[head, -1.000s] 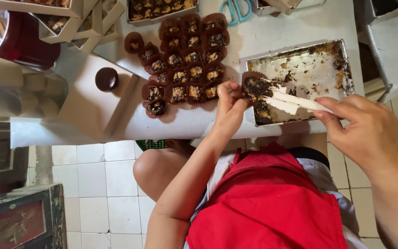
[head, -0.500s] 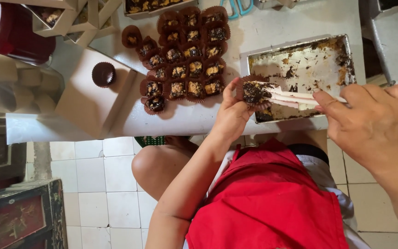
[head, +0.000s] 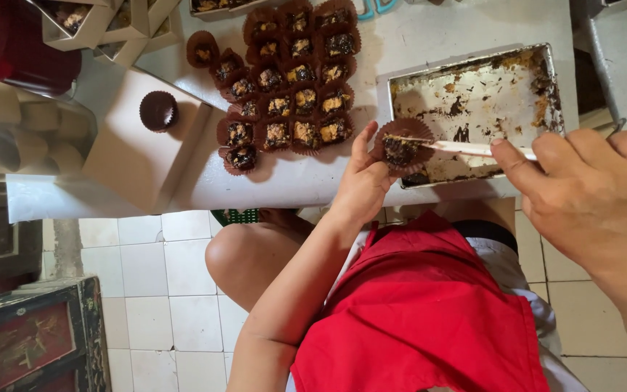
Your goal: Scraping brownie remains from a baking pan and filling paper cupcake liners using a spatula.
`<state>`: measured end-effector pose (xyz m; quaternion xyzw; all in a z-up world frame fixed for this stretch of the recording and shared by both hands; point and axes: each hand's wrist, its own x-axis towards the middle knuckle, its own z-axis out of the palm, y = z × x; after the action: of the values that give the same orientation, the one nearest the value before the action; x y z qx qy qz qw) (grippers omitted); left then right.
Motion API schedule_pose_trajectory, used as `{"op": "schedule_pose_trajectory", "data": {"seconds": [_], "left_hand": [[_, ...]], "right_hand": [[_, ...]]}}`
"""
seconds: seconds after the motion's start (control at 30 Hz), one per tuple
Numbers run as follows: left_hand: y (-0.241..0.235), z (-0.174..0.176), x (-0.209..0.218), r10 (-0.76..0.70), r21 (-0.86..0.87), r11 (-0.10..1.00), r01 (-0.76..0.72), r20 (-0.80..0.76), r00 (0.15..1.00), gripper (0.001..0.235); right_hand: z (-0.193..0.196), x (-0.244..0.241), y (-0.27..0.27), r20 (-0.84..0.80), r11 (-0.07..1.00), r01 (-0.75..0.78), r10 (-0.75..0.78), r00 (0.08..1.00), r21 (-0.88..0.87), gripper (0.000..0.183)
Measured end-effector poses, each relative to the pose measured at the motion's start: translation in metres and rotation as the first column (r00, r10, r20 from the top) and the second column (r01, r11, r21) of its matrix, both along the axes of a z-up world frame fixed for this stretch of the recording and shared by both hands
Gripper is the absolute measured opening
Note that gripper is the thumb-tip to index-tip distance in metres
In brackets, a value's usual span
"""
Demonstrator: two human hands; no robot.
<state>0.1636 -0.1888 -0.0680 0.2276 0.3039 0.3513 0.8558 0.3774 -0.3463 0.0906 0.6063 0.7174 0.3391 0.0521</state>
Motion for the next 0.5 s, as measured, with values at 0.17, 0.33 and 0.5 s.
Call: {"op": "schedule_pose_trajectory", "data": {"seconds": [0.17,0.33,0.5], "left_hand": [[0.000,-0.010,-0.003,0.033,-0.013,0.999,-0.032,0.076,0.997,0.083],[-0.005,0.000,-0.018,0.029,0.050,0.998,-0.039,0.181,0.983,0.075],[-0.011,0.035,-0.065,0.049,0.238,0.967,-0.094,0.189,0.981,0.058]], "right_hand": [[-0.017,0.006,-0.008,-0.102,0.994,0.107,-0.103,0.989,0.028,0.048],[-0.025,0.010,-0.014,-0.424,0.998,0.041,-0.016,0.906,0.050,0.020],[-0.089,0.038,-0.036,-0.904,0.999,0.022,0.036,0.425,0.050,0.034]]}}
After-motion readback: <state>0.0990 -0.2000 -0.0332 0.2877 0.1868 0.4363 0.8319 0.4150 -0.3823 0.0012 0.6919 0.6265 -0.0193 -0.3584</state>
